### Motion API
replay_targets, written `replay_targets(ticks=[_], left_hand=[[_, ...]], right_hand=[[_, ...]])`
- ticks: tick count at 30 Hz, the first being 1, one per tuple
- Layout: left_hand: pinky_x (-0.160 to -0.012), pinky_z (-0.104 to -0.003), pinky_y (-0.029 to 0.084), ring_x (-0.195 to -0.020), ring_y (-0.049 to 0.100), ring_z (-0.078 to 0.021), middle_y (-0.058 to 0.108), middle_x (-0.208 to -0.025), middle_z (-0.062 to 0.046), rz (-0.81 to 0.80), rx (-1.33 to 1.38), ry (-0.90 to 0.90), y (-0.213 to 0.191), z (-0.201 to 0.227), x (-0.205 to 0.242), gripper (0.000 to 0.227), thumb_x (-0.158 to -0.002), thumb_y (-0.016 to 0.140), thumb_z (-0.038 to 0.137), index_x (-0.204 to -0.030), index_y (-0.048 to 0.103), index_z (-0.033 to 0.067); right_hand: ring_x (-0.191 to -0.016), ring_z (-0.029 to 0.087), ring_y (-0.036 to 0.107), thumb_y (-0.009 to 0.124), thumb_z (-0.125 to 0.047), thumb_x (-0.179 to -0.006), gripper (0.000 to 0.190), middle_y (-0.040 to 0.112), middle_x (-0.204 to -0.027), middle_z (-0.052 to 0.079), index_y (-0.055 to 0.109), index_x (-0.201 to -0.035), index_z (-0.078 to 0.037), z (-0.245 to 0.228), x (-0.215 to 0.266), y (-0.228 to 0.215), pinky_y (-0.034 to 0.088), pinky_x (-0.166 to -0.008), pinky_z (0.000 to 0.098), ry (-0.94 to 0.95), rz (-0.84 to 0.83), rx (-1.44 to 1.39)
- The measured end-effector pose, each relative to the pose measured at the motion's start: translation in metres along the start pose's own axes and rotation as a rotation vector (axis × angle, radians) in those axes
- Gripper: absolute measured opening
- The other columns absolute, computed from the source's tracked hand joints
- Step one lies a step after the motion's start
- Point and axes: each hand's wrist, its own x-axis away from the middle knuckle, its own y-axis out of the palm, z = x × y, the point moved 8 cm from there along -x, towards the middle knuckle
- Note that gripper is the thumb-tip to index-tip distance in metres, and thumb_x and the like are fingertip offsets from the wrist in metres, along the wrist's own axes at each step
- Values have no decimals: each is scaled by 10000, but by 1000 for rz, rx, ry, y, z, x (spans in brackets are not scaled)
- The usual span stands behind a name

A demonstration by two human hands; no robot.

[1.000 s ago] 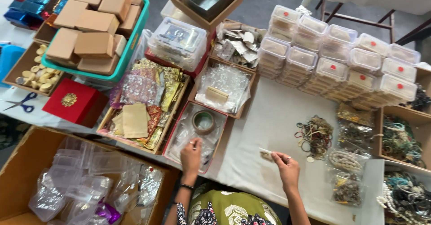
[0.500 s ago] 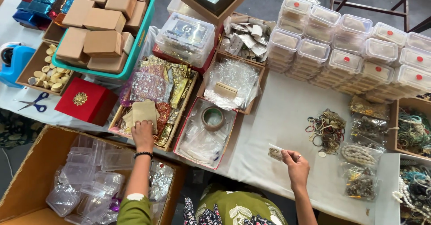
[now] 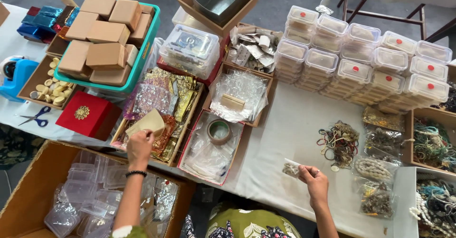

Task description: The person sorts through various jewelry items, including necklaces and bracelets, on a table covered with boxes and containers. They place selected items into small plastic bags and then into small paper bags, which are subsequently placed into clear plastic containers.

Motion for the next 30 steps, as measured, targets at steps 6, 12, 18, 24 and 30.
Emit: replay_targets(ticks=[6,12,18,24,30], left_hand=[[-609,-303,572,-639,732,-139,789,-778,-86,14,784,-108,-106,165,39,190,-850,801,211,-997,836,96],[-628,-231,582,-679,750,-77,823,-796,-49,-178,1241,-55,-99,314,79,208,-809,813,192,-970,831,60],[-625,-243,571,-667,728,-83,815,-764,-59,-311,1303,-197,-83,371,99,211,-823,815,196,-954,827,31],[-643,-238,602,-673,771,-91,813,-749,-55,-362,1334,-156,-85,404,107,212,-828,794,204,-931,820,21],[-655,-238,593,-687,754,-81,817,-783,-58,-401,1307,-122,-82,423,121,203,-828,785,181,-951,818,23]], right_hand=[[-828,179,712,707,-259,-933,293,743,-944,101,709,-1053,9,-25,12,70,585,-803,344,124,-377,-238],[-724,115,683,771,-188,-918,191,731,-805,50,728,-904,-2,-114,26,110,578,-691,305,-162,-413,-95],[-630,132,740,797,-167,-831,187,770,-740,96,747,-813,11,-176,33,73,596,-586,282,-634,-86,400],[-636,180,735,808,-155,-798,172,767,-757,124,752,-791,7,-180,32,54,581,-605,290,-661,39,536],[-585,129,701,783,-138,-804,147,750,-702,73,721,-772,-9,-90,-26,25,537,-539,269,-25,-37,19]])
